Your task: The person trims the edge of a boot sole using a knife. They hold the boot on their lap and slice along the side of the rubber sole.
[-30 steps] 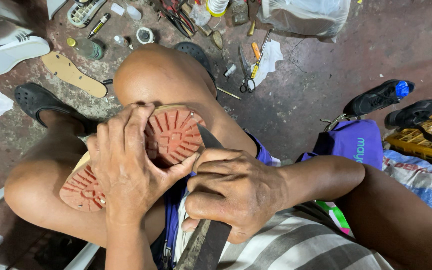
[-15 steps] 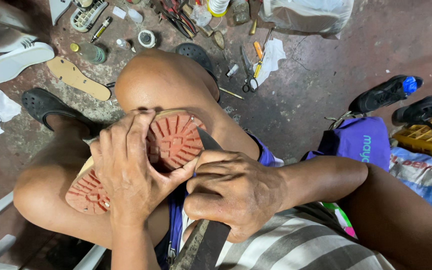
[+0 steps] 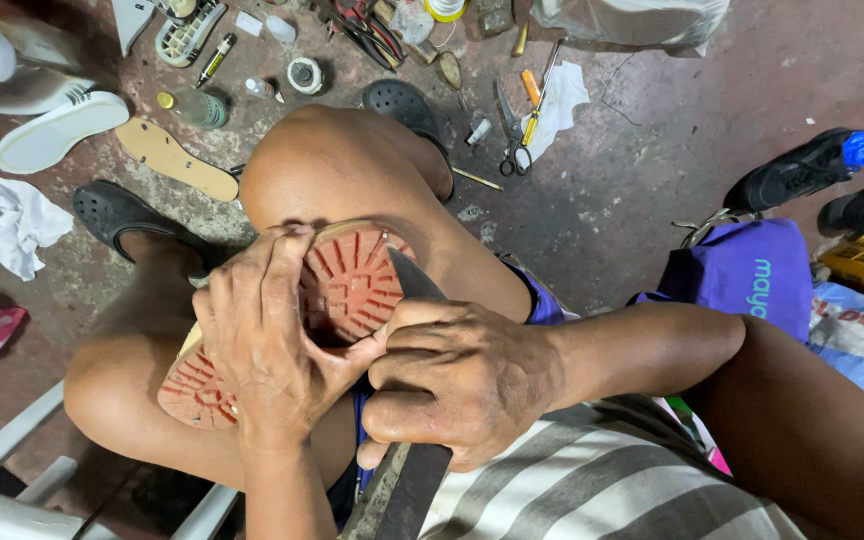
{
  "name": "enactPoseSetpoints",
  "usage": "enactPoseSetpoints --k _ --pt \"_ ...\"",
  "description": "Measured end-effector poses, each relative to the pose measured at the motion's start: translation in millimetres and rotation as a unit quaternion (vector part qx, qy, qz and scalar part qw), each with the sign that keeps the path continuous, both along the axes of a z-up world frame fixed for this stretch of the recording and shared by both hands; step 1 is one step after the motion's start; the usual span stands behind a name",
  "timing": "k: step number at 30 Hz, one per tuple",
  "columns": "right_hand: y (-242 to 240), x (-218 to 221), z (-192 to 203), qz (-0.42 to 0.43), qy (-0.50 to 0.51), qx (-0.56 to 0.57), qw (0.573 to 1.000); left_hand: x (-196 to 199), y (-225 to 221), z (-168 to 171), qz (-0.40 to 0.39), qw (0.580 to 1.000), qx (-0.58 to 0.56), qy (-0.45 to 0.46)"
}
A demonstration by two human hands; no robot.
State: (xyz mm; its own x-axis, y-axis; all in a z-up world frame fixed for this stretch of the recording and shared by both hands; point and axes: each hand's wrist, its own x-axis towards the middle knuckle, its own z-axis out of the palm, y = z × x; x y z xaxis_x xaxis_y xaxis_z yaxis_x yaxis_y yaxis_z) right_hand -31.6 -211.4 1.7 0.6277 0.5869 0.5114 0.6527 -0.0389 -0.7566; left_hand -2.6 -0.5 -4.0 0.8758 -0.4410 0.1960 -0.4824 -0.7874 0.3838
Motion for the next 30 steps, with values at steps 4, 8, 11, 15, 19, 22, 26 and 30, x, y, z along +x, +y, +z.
enactPoseSetpoints --k 4,8,11,15,19,22,26,30 --pt "0.5 2.1 -1.2 -0.004 0.008 0.01 1.0 0.0 1.3 -0.6 0.004 1.0 -0.002 0.006" --pt "-2.0 4.5 -2.5 0.007 0.014 0.01 1.0 0.1 3.3 -1.1 -0.004 1.0 -0.009 0.005" --pt "-2.2 9.8 -2.8 0.006 0.015 0.02 1.0 1.5 4.4 -1.2 -0.008 1.0 -0.013 0.003" --pt "0.4 15.1 -5.0 0.004 -0.026 0.038 0.999 0.9 3.8 0.7 0.007 1.0 0.002 0.007" --pt "3.2 9.5 -6.8 0.002 -0.071 0.011 0.997 -1.7 -0.4 3.7 0.016 1.0 0.012 0.012" --pt "8.1 0.4 -7.6 -0.013 -0.088 -0.019 0.996 -4.4 -3.0 2.8 0.021 0.999 0.023 0.005" --pt "8.1 -7.4 -4.4 -0.005 -0.074 -0.05 0.996 -7.3 -3.3 1.7 0.017 0.999 0.029 -0.001" --pt "0.4 -5.1 3.9 0.019 -0.045 -0.048 0.998 -6.1 -5.0 3.5 0.012 1.0 0.026 -0.006"
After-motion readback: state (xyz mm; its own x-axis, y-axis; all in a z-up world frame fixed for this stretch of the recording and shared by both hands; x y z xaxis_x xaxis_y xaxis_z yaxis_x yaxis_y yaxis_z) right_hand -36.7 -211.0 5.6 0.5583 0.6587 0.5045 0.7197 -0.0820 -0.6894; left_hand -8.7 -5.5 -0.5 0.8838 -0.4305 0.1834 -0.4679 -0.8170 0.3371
